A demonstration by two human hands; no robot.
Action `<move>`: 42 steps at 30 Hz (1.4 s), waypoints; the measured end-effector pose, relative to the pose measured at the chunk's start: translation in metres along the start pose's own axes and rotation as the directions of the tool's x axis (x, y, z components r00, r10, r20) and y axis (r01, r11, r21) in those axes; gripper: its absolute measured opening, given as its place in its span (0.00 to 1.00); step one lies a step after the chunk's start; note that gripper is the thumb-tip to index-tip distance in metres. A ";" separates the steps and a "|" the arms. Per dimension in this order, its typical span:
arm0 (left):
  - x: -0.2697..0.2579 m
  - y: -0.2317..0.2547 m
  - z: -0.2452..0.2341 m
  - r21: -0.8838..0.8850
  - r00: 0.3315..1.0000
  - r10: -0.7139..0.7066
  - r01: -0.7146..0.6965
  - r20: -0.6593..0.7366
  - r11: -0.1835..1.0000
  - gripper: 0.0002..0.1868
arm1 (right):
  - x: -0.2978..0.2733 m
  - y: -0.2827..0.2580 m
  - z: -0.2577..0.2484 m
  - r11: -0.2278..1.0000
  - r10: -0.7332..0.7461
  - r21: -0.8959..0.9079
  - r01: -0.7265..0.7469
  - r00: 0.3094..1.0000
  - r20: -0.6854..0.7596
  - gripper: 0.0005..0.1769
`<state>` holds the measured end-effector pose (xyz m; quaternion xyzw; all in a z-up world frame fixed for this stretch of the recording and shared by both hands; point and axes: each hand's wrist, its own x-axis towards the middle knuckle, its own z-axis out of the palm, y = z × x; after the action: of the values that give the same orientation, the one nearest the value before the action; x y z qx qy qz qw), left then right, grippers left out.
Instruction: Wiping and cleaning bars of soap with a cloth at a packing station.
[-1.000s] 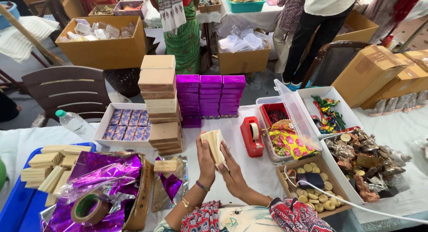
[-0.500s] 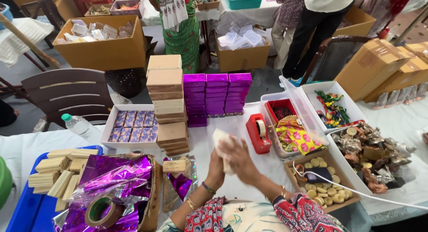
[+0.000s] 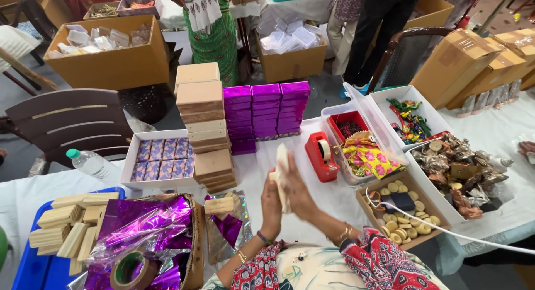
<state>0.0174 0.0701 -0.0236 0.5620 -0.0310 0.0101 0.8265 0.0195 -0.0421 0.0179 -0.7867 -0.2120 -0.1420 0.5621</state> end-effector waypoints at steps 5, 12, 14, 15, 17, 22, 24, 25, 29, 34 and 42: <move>-0.002 -0.002 0.006 -0.055 0.998 0.046 -0.044 0.038 0.997 0.32 | 0.018 0.002 -0.003 0.954 0.181 0.252 -0.162 0.982 -0.057 0.38; 0.026 0.009 -0.001 -0.040 0.993 0.092 -0.095 -0.075 0.995 0.29 | -0.001 -0.017 0.004 0.998 0.018 -0.055 -0.015 0.998 0.056 0.41; 0.013 0.004 0.009 0.008 0.992 0.124 -0.124 -0.017 0.992 0.28 | 0.022 -0.001 -0.006 0.989 0.117 0.086 -0.117 0.993 0.010 0.41; 0.007 0.001 0.014 0.054 0.987 0.154 -0.156 0.050 0.986 0.27 | 0.034 0.006 -0.010 0.951 0.221 0.228 -0.209 0.975 -0.027 0.41; 0.003 -0.002 0.016 0.092 0.982 0.162 -0.170 0.094 0.981 0.27 | 0.041 0.004 -0.017 0.949 0.248 0.210 -0.233 0.967 -0.048 0.38; 0.022 0.010 0.002 -0.093 0.997 -0.069 0.070 0.021 0.993 0.28 | -0.001 0.011 0.006 1.000 -0.003 -0.009 0.003 0.999 -0.035 0.37; 0.027 0.010 -0.003 -0.138 1.000 0.013 -0.013 0.002 0.990 0.29 | -0.006 -0.015 0.004 0.994 -0.044 -0.094 0.054 0.993 0.106 0.31; 0.025 -0.001 -0.004 -0.138 1.000 0.015 -0.015 0.001 0.990 0.29 | 0.005 -0.013 -0.002 0.994 -0.045 -0.093 0.055 0.993 0.107 0.31; 0.005 -0.018 0.003 -0.028 0.986 -0.095 0.100 0.139 0.995 0.30 | 0.031 0.027 -0.021 0.972 0.193 0.119 -0.202 0.978 0.085 0.23; 0.017 -0.027 -0.006 -0.238 0.961 -0.248 0.271 0.120 0.933 0.30 | 0.010 0.017 -0.014 0.993 -0.042 0.113 0.043 0.999 -0.009 0.23; 0.022 -0.100 -0.031 -0.264 0.929 -0.361 0.370 0.084 0.891 0.25 | 0.024 0.010 -0.021 0.963 -0.054 -0.250 0.100 0.981 0.185 0.25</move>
<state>0.0460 0.0615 -0.1259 0.4375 0.0607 -0.1591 0.8830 0.0459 -0.0602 0.0274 -0.8537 -0.2713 -0.1198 0.4281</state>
